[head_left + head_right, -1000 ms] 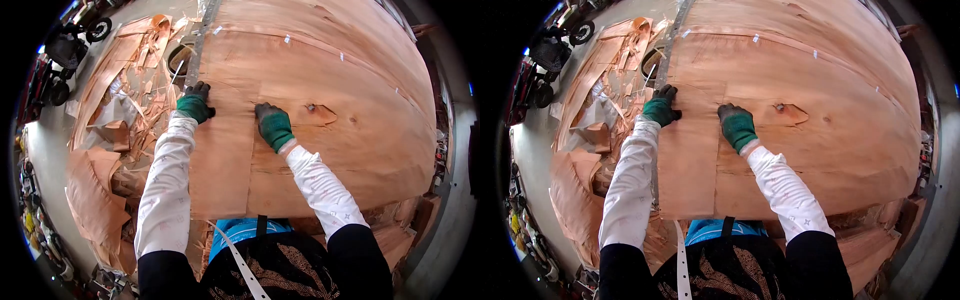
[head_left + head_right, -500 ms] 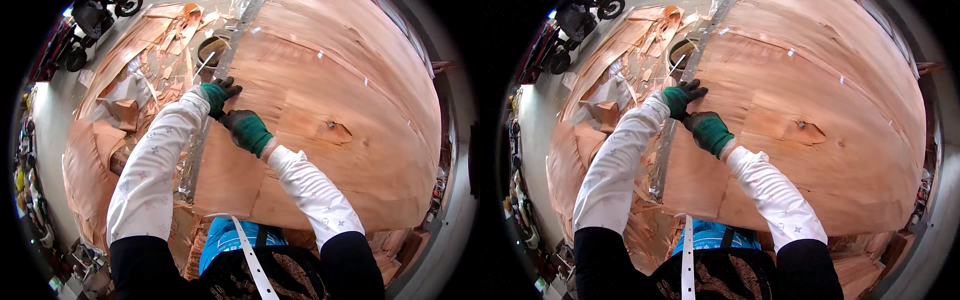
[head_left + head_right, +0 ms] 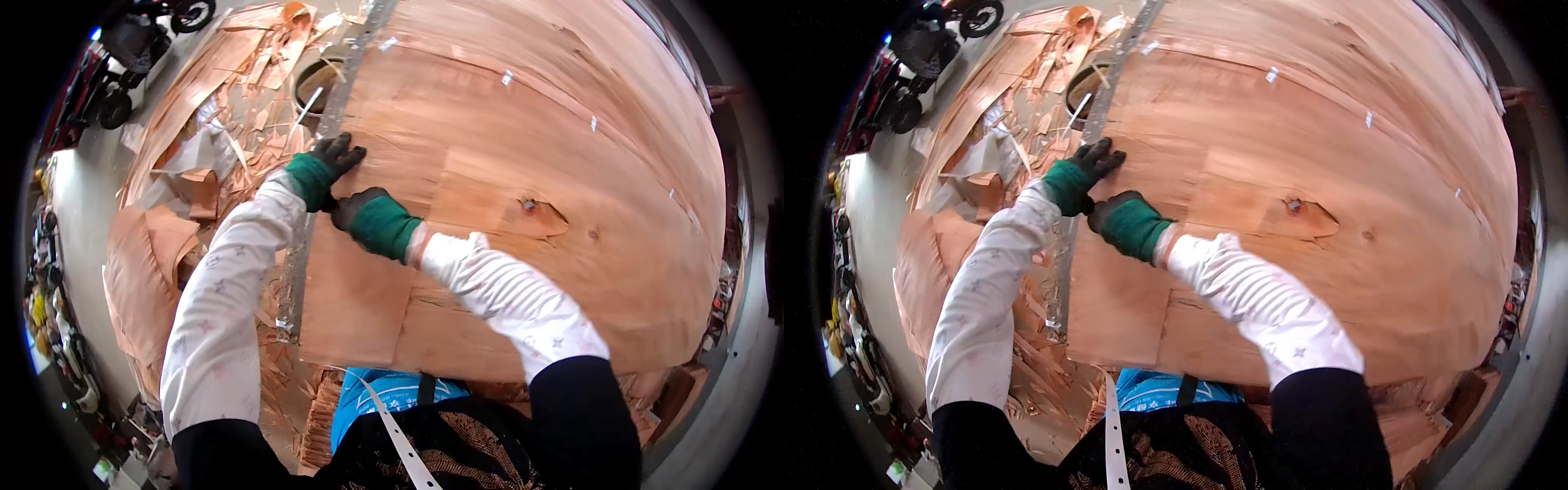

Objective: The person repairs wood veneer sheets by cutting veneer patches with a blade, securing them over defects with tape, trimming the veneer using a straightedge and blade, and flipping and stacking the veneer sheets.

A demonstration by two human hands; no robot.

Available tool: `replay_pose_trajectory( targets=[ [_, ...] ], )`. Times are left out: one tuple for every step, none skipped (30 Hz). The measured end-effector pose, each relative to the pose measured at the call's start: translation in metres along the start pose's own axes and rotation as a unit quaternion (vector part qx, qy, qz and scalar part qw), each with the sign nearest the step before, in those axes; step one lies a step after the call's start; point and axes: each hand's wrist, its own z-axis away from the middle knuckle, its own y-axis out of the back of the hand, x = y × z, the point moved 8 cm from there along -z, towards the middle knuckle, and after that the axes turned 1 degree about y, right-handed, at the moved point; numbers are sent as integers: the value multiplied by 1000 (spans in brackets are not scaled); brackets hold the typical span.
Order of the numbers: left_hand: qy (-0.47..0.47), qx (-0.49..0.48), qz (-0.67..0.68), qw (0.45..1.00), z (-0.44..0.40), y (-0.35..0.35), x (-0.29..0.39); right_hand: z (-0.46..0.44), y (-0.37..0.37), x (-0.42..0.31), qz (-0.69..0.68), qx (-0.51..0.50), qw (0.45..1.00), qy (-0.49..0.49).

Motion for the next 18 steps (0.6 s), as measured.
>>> replay_pose_trajectory(
  targets=[
    [4, -2, 11, 1000, 2, 3, 3, 14, 6, 11, -41, -6, 998, 44],
    [9, -2, 22, 1000, 3, 7, 4, 24, -2, 27, -46, -91, 994, 43],
    [15, -15, 21, 1000, 2, 8, 6, 31, 2, 38, -15, -107, 992, 63],
    [21, -22, 20, 999, 1, 10, 7, 37, 7, 48, 16, -123, 989, 84],
    [29, -29, 19, 999, 1, 10, 7, 41, 11, 59, 25, -153, 983, 100],
    [37, -36, 18, 999, 1, 9, 6, 43, 17, 68, 33, -182, 976, 117],
    [35, -32, 16, 999, 0, 6, 5, 46, 19, 78, 42, -211, 967, 135],
    [28, -21, 18, 999, -2, 3, 3, 46, 18, 91, 67, -240, 959, 131],
    [20, -9, 19, 1000, -3, -2, -1, 48, 20, 105, 69, -234, 960, 138],
    [12, 3, 21, 1000, -4, -1, 0, 52, 23, 119, 72, -228, 960, 145],
    [23, -8, 24, 999, -4, -3, -3, 57, 24, 136, 95, -255, 953, 135],
    [32, -19, 27, 999, -3, 2, -1, 59, 32, 148, 118, -282, 944, 124],
    [39, -29, 31, 998, -3, 4, 1, 61, 44, 153, 166, -334, 922, 107],
    [40, -38, 30, 998, -3, 4, 3, 65, 54, 160, 176, -366, 910, 77],
    [42, -46, 28, 998, -4, 5, 3, 68, 69, 163, 74, -285, 956, -2],
    [45, -53, 26, 997, -3, 7, 3, 74, 81, 162, -29, -195, 977, -79],
    [37, -51, 26, 998, -2, 7, 3, 81, 74, 158, -104, -157, 969, -162],
    [30, -49, 26, 998, -1, 7, 4, 79, 79, 155, -100, -156, 969, -160]
  ],
)
